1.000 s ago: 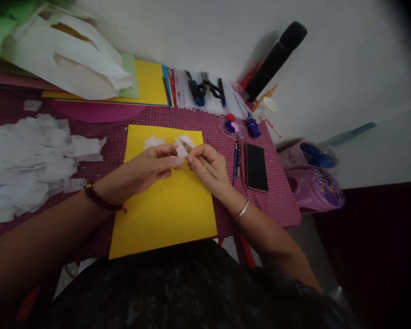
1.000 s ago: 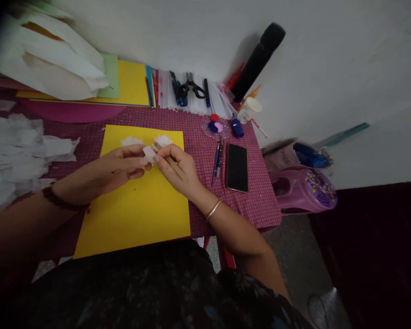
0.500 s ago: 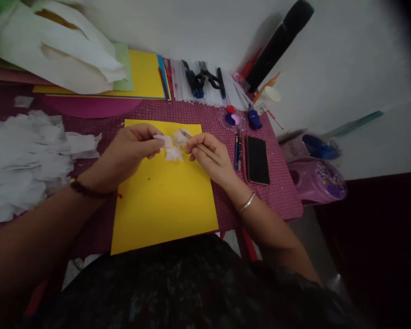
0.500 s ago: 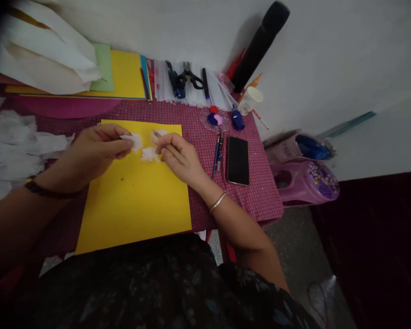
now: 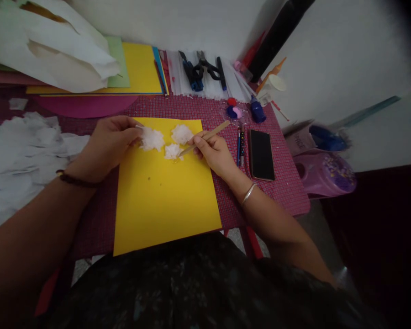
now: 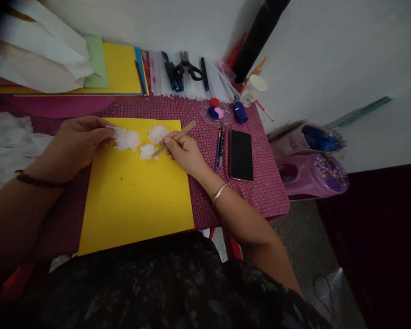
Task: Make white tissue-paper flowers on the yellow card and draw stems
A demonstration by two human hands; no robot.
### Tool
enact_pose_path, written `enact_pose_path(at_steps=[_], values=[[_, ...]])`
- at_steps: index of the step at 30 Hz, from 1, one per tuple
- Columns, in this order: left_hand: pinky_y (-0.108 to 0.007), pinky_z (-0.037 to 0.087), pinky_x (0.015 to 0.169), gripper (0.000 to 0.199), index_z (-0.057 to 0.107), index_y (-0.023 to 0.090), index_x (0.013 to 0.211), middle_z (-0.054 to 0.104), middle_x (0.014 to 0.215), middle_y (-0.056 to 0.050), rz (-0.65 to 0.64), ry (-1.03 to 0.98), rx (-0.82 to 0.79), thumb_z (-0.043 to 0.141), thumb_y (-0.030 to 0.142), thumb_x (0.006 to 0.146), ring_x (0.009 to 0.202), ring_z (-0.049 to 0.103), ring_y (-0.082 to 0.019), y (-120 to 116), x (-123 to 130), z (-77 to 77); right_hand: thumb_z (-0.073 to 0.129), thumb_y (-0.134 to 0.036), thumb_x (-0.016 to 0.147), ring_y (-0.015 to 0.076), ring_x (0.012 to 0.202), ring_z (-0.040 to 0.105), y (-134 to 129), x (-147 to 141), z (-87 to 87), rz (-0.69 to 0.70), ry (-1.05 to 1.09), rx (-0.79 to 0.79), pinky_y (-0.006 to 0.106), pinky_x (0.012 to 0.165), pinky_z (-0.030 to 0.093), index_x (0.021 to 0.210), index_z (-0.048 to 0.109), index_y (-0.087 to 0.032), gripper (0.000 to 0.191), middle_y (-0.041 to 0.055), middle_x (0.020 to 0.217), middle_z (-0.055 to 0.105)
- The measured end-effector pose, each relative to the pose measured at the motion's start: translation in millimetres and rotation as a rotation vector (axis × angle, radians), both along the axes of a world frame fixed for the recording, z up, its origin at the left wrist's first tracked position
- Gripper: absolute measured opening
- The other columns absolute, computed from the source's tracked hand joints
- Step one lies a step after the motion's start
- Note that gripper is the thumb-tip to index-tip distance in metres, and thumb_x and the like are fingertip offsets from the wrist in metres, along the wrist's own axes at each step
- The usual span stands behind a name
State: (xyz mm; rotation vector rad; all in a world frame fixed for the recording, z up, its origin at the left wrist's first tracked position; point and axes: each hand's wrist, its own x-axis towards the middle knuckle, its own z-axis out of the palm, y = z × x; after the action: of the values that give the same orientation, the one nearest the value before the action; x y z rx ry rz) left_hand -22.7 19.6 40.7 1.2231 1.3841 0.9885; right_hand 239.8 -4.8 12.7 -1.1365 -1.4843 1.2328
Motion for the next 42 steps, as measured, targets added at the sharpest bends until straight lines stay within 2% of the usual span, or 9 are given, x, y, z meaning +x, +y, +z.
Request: enact_pose_path(at_steps=[7,12,15,20,24,26,31,39,42], values=[[-0.026,0.031,0.059,0.014,0.074,0.017,0.079,0.063,0.062,0.006,0.011,0.019,-0.009,0.075,0.014,0.092,0.06,0.047,-0.007,-1,6,3.0,0.068,-0.053,0.104,0.0112,0.062,0.054,2,-5,-6.9,0.029,0.024,-0.023,0.025,0.059,0.048,0.091,0.067,-0.022,0.034,-0.0036,0.072,0.06],[-0.025,0.037,0.059,0.019,0.068,0.018,0.083,0.062,0.063,0.006,0.133,-0.016,-0.014,0.07,-0.001,0.079,0.057,0.052,-0.009,6,13,0.1,0.068,-0.057,0.103,0.0096,0.06,0.055,3,-7,-14.2,0.009,0.066,0.009,0.023,0.058,0.048,0.091,0.069,-0.021,0.038,-0.0039,0.072,0.061],[-0.025,0.038,0.057,0.018,0.065,0.018,0.078,0.061,0.061,0.006,0.142,0.009,-0.035,0.072,0.002,0.076,0.056,0.052,-0.01,8,12,0.8,0.069,-0.059,0.102,0.0089,0.059,0.056,4,-7,-17.8,0.005,0.081,0.037,0.023,0.058,0.049,0.092,0.071,-0.021,0.04,-0.0032,0.074,0.065],[-0.025,0.036,0.057,0.007,0.071,0.018,0.074,0.064,0.064,0.003,-0.059,0.078,-0.011,0.078,0.016,0.074,0.058,0.05,-0.01,-4,9,8.3,0.069,-0.05,0.105,0.0083,0.059,0.057,6,-8,-19.1,-0.006,0.078,0.045,0.022,0.058,0.05,0.096,0.074,-0.021,0.031,-0.0019,0.079,0.07],[-0.028,0.046,0.064,0.013,0.08,0.022,0.079,0.078,0.08,-0.002,-0.337,0.17,0.067,0.079,0.033,0.074,0.07,0.064,-0.016,-17,17,6.3,0.067,-0.045,0.107,0.008,0.06,0.058,7,-8,-18.0,-0.009,0.075,0.044,0.022,0.059,0.051,0.096,0.075,-0.02,0.028,-0.0019,0.08,0.07],[-0.03,0.05,0.067,0.016,0.081,0.023,0.08,0.08,0.081,-0.002,-0.416,0.274,0.131,0.075,0.038,0.077,0.074,0.069,-0.02,-21,24,0.9,0.067,-0.045,0.107,0.0078,0.059,0.057,7,-8,-18.2,-0.007,0.085,0.052,0.022,0.059,0.05,0.096,0.075,-0.02,0.028,-0.0025,0.078,0.068],[-0.03,0.047,0.065,0.012,0.077,0.023,0.077,0.078,0.076,-0.003,-0.327,0.486,0.289,0.069,0.033,0.077,0.071,0.068,-0.02,-14,38,-13.2,0.067,-0.051,0.107,0.0078,0.058,0.056,9,-7,-20.3,0.0,0.085,0.051,0.021,0.058,0.05,0.093,0.074,-0.02,0.035,-0.0027,0.076,0.067],[-0.031,0.046,0.063,0.008,0.071,0.023,0.072,0.073,0.072,-0.003,-0.272,0.446,0.246,0.068,0.031,0.073,0.067,0.064,-0.02,-2,44,-20.5,0.061,-0.066,0.106,0.0094,0.063,0.061,7,0,-11.3,-0.144,0.125,0.125,0.021,0.06,0.052,0.096,0.071,-0.022,0.046,-0.0013,0.077,0.066],[-0.03,0.045,0.061,0.01,0.071,0.023,0.072,0.072,0.071,-0.002,-0.26,0.434,0.243,0.069,0.033,0.073,0.066,0.064,-0.019,-1,44,-23.0,0.058,-0.069,0.106,0.0102,0.064,0.061,1,-1,-5.7,-0.132,0.11,0.169,0.022,0.06,0.052,0.094,0.069,-0.022,0.05,-0.0015,0.075,0.064]])
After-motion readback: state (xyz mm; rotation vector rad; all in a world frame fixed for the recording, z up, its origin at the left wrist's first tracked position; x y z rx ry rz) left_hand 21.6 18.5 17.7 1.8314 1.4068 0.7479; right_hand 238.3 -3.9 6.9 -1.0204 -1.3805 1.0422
